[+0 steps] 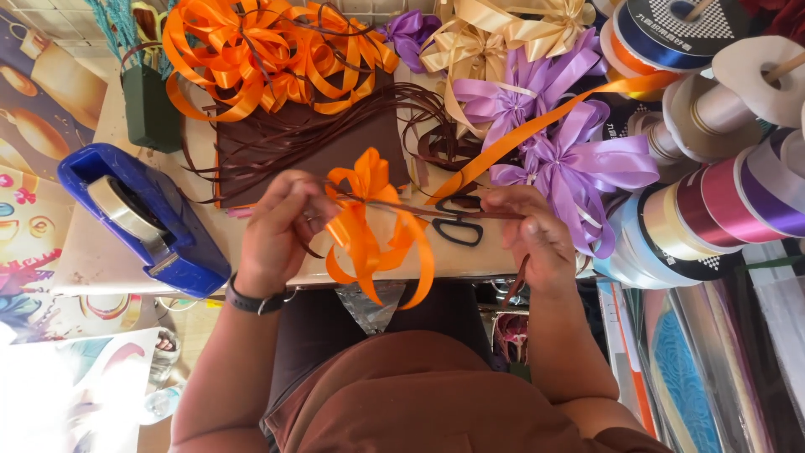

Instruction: The person ties an orange ribbon into a bow using their hands, then uses scissors to trim the ends. They then use a thin brown ribbon to secure the center of the orange bow and trim the excess brown ribbon.

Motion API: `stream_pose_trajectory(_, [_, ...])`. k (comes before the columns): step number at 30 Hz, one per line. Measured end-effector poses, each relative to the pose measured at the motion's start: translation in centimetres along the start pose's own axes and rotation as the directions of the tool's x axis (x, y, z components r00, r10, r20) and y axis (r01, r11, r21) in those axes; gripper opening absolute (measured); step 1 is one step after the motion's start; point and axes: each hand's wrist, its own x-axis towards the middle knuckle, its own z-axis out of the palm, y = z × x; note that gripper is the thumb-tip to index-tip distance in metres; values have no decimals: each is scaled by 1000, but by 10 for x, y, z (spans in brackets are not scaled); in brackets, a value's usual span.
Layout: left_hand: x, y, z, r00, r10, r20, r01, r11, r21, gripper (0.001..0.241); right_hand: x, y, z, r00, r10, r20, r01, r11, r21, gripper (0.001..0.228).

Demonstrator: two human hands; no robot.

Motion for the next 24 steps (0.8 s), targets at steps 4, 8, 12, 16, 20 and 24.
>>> stream_pose_trajectory(4, [14, 48, 59, 952, -153, 265, 27, 904, 426, 10, 20, -34, 21, 966, 215, 144, -146, 913, -381, 54])
stream_pose_trajectory(8, [83, 66, 53, 818, 389, 424, -575, 574, 583, 16, 19, -46, 14, 882, 407, 239, -235, 817, -526, 50])
stream_pose_trajectory(12, [139, 57, 18, 781, 418, 463, -610, 354, 709, 44, 16, -51, 8, 875, 441, 198, -256, 770, -584, 50])
stream_pose_trajectory(16, [123, -6, 61, 864, 297, 408, -426, -5, 905, 50, 13, -46, 6, 889, 433, 153, -268, 759, -593, 45])
stream_pose_trajectory(20, [111, -111, 87, 813, 48, 580, -581, 8, 814, 13, 19, -41, 23, 911, 332, 246, -134, 800, -585, 32])
stream_pose_trajectory(24, [109, -160, 121, 746, -29, 665, -659, -167, 733, 25, 17, -43, 35, 876, 377, 299, -146, 800, -582, 25])
